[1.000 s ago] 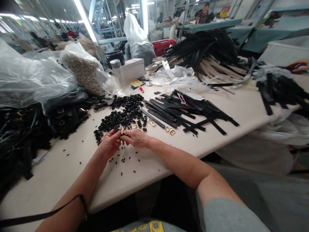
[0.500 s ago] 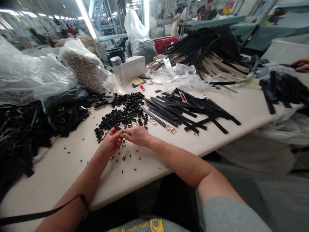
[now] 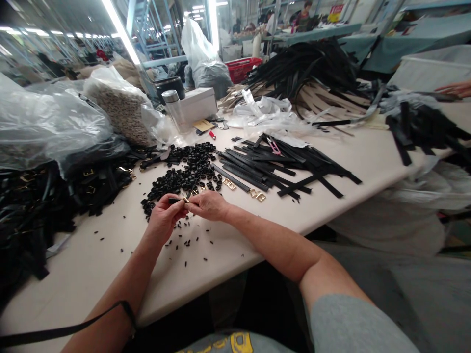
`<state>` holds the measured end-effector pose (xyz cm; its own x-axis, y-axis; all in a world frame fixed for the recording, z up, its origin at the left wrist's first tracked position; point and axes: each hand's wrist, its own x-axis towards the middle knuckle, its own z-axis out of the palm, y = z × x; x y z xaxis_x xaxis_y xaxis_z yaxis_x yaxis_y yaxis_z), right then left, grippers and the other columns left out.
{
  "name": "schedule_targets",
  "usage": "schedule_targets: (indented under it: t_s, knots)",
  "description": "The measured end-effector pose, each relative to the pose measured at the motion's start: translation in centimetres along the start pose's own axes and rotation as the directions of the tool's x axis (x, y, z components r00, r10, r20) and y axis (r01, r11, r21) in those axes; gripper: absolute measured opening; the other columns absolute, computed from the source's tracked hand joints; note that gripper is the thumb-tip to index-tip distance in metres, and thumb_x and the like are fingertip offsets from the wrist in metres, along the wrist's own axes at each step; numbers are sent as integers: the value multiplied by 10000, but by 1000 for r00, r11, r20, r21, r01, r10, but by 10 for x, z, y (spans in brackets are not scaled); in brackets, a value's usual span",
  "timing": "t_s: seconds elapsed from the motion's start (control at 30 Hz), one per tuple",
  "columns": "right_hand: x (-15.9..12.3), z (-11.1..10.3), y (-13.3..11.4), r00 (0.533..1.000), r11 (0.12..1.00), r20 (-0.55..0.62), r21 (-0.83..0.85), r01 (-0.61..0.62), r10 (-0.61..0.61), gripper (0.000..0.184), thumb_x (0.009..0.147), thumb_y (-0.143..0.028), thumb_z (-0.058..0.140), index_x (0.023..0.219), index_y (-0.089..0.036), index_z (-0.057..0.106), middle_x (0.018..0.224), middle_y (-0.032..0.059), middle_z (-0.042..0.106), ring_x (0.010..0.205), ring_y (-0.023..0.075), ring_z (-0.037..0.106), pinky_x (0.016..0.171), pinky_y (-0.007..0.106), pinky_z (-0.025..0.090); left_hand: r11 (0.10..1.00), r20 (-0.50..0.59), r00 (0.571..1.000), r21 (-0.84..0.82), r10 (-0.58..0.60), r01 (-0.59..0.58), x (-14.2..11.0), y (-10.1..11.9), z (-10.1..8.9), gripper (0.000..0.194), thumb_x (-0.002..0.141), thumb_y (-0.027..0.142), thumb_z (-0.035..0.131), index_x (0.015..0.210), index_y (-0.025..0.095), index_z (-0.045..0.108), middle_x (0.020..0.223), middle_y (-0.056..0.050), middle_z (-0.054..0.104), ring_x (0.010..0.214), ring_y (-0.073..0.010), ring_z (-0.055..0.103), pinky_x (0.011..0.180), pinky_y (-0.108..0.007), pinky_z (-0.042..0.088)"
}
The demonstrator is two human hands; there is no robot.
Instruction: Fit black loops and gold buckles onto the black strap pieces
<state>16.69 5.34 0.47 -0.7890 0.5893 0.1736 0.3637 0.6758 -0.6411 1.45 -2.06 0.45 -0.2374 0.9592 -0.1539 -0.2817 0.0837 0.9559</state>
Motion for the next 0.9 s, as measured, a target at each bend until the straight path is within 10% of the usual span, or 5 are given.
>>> schedule_targets:
  t_s: [0.23, 0.7, 0.9]
  knots:
    - [-1, 0, -1, 1000, 998, 19, -55, -19, 21, 232, 887, -303, 505, 776, -149, 638, 696, 12, 624, 613, 94, 467, 573, 216, 257, 998, -72, 995, 6, -65, 66, 5, 5, -7, 320, 552, 232, 784, 761, 165, 550, 597, 32, 619, 477, -82, 575, 468, -165, 455]
    - [0, 0, -3, 990, 922, 122, 372, -112, 71, 200, 856, -149, 454, 693, -142, 570, 569, -39, 536, 547, 75, 472, 577, 187, 337, 978, -46, 978, -62, -204, 201, 10, 2, -11, 363, 527, 260, 873, 773, 110, 652, 675, -19, 648, 557, -88, 613, 511, -160, 510]
    - [-2, 4, -4, 999, 968, 8, 247, -48, 47, 252, 899, -254, 449, 707, -158, 581, 582, -26, 554, 553, 86, 477, 570, 205, 318, 992, -55, 998, 121, -40, 47, 7, 0, -12, 319, 565, 339, 850, 742, 145, 669, 689, -22, 664, 590, -106, 595, 548, -198, 475]
